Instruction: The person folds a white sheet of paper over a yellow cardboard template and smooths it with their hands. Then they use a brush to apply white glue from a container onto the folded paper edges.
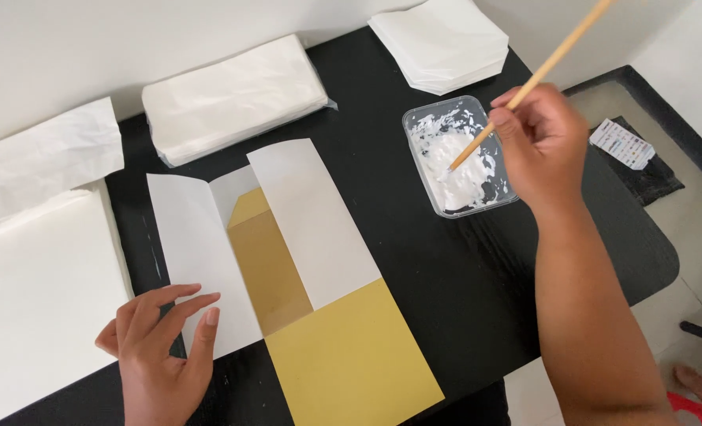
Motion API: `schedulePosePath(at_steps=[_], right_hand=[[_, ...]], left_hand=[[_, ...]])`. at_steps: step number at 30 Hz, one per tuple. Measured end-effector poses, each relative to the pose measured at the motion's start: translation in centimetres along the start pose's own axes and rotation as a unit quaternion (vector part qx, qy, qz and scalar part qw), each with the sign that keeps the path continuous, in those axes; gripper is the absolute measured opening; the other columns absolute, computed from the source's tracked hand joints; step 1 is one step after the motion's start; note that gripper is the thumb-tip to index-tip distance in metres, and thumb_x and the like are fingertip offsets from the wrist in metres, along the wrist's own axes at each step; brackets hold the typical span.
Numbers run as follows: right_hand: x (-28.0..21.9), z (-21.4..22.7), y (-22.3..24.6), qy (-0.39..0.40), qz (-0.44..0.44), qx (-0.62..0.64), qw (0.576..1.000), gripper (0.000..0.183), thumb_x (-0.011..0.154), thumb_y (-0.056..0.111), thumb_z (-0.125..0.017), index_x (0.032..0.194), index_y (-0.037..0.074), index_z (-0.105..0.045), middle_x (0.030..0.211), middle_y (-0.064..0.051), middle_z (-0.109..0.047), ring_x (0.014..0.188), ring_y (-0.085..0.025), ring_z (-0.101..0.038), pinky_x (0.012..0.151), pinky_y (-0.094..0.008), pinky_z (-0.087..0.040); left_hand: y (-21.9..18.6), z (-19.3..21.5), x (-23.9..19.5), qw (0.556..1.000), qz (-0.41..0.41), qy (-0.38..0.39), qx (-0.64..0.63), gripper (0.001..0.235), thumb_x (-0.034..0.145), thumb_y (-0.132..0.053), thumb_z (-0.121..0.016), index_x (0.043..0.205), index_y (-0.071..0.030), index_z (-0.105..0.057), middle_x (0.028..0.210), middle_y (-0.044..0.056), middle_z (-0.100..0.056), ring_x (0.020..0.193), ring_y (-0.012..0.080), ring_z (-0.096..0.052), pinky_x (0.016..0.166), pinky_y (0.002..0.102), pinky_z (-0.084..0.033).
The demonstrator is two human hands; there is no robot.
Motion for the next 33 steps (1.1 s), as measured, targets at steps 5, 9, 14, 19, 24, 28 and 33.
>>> schedulePosePath(at_steps=[5,9,14,19,24,28,33], right_hand=[[0.3,1.7,-0.5,-0.075,0.07,0.026,0.994,0.014,0.118,0.01,-0.065,0.118,-0.003,-0.06,0.104,-0.016,-0.067,0.092,-0.023,-0.067,0.082,-0.034,-0.059],[0.1,0.1,-0.3,-0.011,-0.026,0.013,1.0,0.023,0.116,0.025,-0.066,0.113,0.003,-0.064,0.085,-0.003,-0.056,0.067,-0.008,-0.042,0.061,-0.024,-0.034],[0.6,2.1,-1.6,-0.084,0.046,0.025,0.995,0.018,0.119,0.017,-0.066,0.115,0.0,-0.059,0.108,-0.014,-0.066,0.095,-0.022,-0.068,0.085,-0.033,-0.058],[0.5,0.9,-1.6,-0.027,-0.019,-0.014,0.999,0.009,0.119,0.011,-0.067,0.118,0.003,-0.063,0.105,-0.011,-0.068,0.095,-0.017,-0.066,0.078,-0.026,-0.054],[0.7,3.0,-2.7,-0.115,0.037,0.035,0.992,0.026,0.121,0.028,-0.064,0.114,0.005,-0.054,0.103,-0.01,-0.064,0.093,-0.019,-0.065,0.086,-0.033,-0.055],[0.7,1.3,-2.3,-0.064,0.021,-0.016,0.998,0.005,0.118,0.002,-0.067,0.117,0.002,-0.062,0.108,-0.013,-0.069,0.1,-0.023,-0.069,0.087,-0.037,-0.062],[0.8,3.0,-4.0,-0.109,0.028,0.054,0.992,0.021,0.122,0.022,-0.068,0.115,0.005,-0.057,0.101,-0.01,-0.065,0.089,-0.018,-0.064,0.072,-0.03,-0.049]], left_hand=[[-0.1,0.3,0.1,1.0,-0.006,-0.013,0.003,0.012,0.099,-0.029,-0.068,0.1,-0.028,-0.079,0.123,-0.009,-0.069,0.118,0.0175,-0.058,0.099,0.041,-0.024],[-0.1,0.2,0.0,1.0,-0.012,-0.009,-0.002,0.013,0.1,-0.031,-0.067,0.1,-0.028,-0.079,0.124,-0.009,-0.068,0.116,0.0165,-0.058,0.098,0.041,-0.024],[-0.3,0.5,0.2,1.0,-0.016,-0.016,-0.003,0.011,0.099,-0.028,-0.068,0.1,-0.028,-0.079,0.124,-0.009,-0.068,0.114,0.0155,-0.058,0.097,0.04,-0.023],[-0.3,0.4,0.1,1.0,-0.02,-0.011,-0.003,0.009,0.098,-0.028,-0.069,0.098,-0.028,-0.079,0.122,-0.009,-0.068,0.114,0.0154,-0.059,0.097,0.04,-0.023],[-0.4,0.5,0.1,1.0,-0.02,-0.008,0.001,0.011,0.099,-0.03,-0.068,0.099,-0.029,-0.079,0.123,-0.01,-0.068,0.115,0.0162,-0.058,0.097,0.041,-0.023],[-0.6,0.4,0.1,1.0,-0.02,-0.009,-0.01,0.009,0.099,-0.029,-0.069,0.099,-0.03,-0.078,0.123,-0.011,-0.067,0.115,0.0149,-0.057,0.098,0.041,-0.023],[-0.7,0.4,0.2,0.999,-0.028,-0.001,-0.021,0.012,0.098,-0.03,-0.069,0.099,-0.027,-0.08,0.122,-0.009,-0.068,0.117,0.0155,-0.059,0.098,0.04,-0.024]])
Point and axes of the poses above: each hand's wrist, its own x-axis towards the middle knuckle, its own z-axis out of the back of the hand, y = z × x, the point moved 6 cm from there along x, towards the middle knuckle
